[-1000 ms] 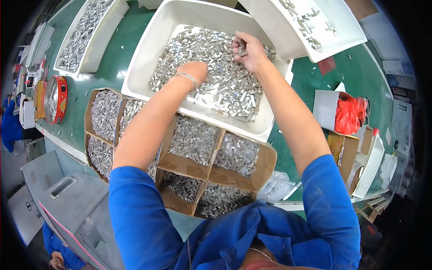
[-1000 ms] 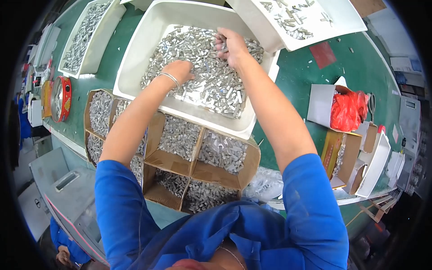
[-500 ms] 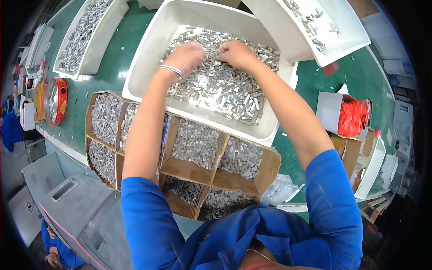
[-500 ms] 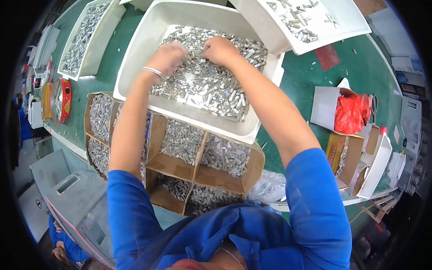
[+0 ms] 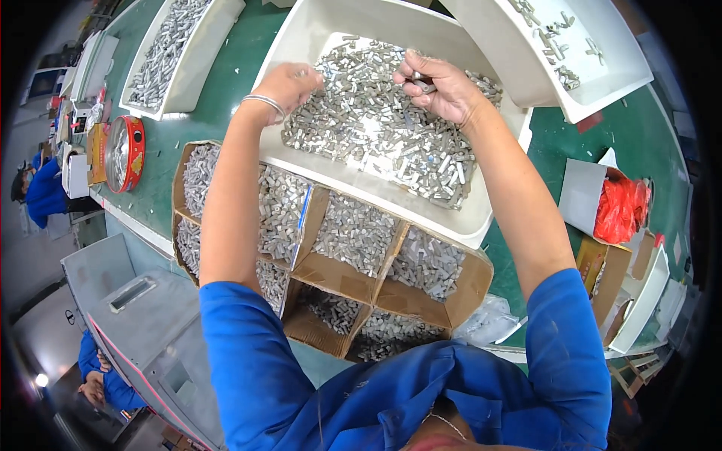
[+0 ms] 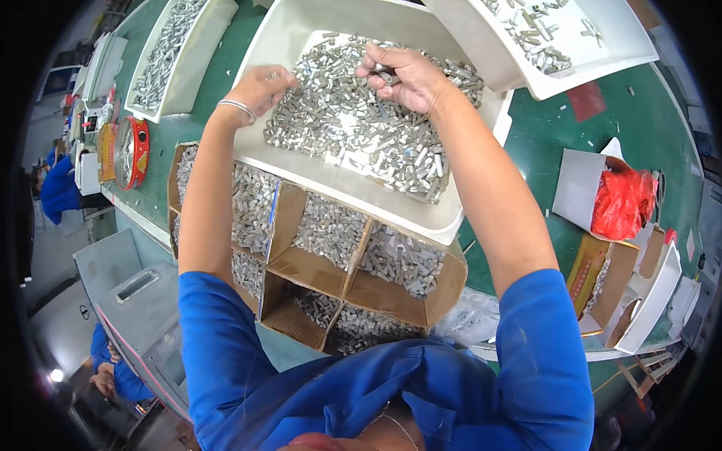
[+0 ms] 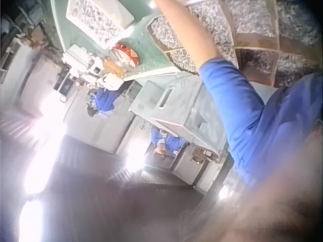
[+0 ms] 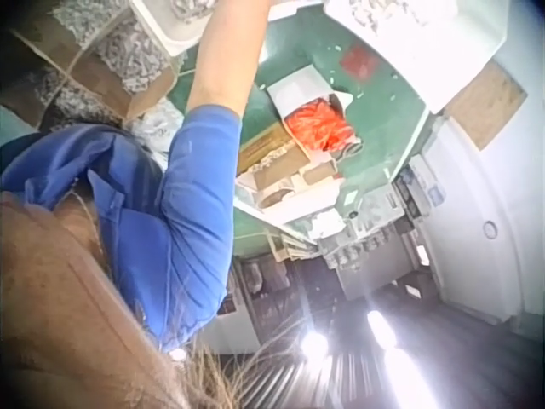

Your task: The person sorts small metal parts by hand, transferring them from a large white plastic bin into separate sorting boxes.

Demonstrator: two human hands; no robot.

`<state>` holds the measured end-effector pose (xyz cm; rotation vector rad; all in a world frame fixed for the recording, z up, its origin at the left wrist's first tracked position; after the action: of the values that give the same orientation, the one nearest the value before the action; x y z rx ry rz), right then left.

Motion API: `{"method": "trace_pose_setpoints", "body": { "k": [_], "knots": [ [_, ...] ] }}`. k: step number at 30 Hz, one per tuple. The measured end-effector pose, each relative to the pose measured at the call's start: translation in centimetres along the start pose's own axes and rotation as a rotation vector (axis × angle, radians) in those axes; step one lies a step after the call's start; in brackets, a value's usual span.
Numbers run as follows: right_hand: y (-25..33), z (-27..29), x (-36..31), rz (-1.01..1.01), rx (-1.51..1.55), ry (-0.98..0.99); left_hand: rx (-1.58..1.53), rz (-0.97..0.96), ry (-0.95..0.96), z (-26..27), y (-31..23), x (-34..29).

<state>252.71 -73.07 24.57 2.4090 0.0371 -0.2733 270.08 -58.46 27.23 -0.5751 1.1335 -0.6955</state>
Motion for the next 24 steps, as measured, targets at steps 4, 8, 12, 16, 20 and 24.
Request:
{"method": "trace_pose_setpoints", "body": {
  "k": [4, 8, 12, 16, 20, 24],
  "knots": [
    [-0.2, -0.3, 0.2, 0.013, -0.105, -0.048, 1.08, -0.077, -0.047, -0.8, 0.3, 0.3],
    [-0.6, 0.2, 0.4, 0.002, -0.121, 0.017, 1.152, 0.199, 0.026, -1.1, 2.0, 1.0],
    [-0.6, 0.4, 0.4, 0.031, -0.132, -0.081, 1.166, 0.196, 0.014, -2.2, 2.3, 0.7],
    [-0.8, 0.6, 0.4, -0.019, -0.266, -0.17, 1.162, 0.196, 0.074, -2.4, 2.4, 0.6],
    [-0.9, 0.5, 0.1, -0.068, -0.335, -0.19, 1.065, 0.188, 0.044, -2.5, 2.3, 0.8],
    [-1.0, 0.1, -0.3, -0.077, -0.306, -0.184, 1.06, 0.129, 0.04, -2.1, 3.3, 1.3]
  ]
}}
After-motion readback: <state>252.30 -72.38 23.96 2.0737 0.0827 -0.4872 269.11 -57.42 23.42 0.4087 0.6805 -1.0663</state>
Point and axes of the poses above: each hand's wrist, its own x-axis towards the middle knuckle, its own z-axis out of the back of the hand, y = z × x, the point moved 3 cm from there along x, towards the middle knuckle, and after that the axes turned 9 degrees about y, right-handed, at the moved point
